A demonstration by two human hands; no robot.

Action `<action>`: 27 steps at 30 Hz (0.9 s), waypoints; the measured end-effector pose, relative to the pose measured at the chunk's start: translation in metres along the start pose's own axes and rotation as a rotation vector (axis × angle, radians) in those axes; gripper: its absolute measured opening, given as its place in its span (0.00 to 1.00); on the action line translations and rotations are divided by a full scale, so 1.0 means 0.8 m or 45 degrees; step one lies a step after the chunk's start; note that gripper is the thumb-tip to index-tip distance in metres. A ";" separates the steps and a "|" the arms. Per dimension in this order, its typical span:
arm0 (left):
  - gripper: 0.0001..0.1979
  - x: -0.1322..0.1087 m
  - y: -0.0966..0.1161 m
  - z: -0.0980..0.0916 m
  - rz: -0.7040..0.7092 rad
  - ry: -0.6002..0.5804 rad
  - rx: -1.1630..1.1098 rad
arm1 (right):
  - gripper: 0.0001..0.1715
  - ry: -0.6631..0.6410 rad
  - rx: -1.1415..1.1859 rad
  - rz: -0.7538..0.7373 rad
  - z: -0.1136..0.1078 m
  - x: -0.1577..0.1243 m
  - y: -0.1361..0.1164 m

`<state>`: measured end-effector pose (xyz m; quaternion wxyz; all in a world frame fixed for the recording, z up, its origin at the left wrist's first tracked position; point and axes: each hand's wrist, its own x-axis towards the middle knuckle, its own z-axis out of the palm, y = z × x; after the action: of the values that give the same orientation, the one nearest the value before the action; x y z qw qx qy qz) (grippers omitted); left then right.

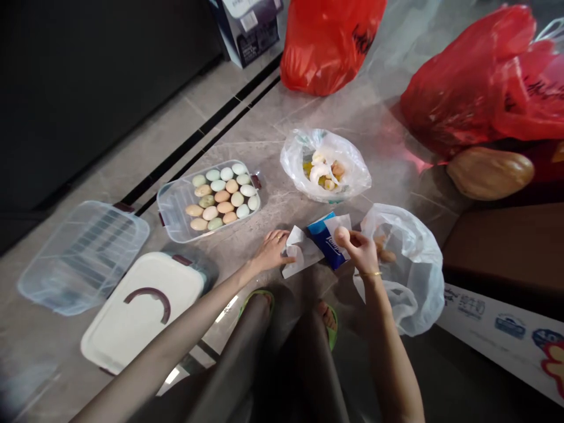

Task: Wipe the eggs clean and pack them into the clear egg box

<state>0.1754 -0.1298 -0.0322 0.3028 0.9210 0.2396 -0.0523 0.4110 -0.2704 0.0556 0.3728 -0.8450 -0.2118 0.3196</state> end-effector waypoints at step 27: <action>0.30 -0.009 0.101 -0.102 -0.504 -0.267 -3.114 | 0.26 -0.501 0.681 -0.113 0.033 -0.104 -0.101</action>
<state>0.2035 -0.1416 0.0786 0.9664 -0.0258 0.2405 0.0869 0.3243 -0.2556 0.1357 0.5471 -0.6292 -0.2250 0.5042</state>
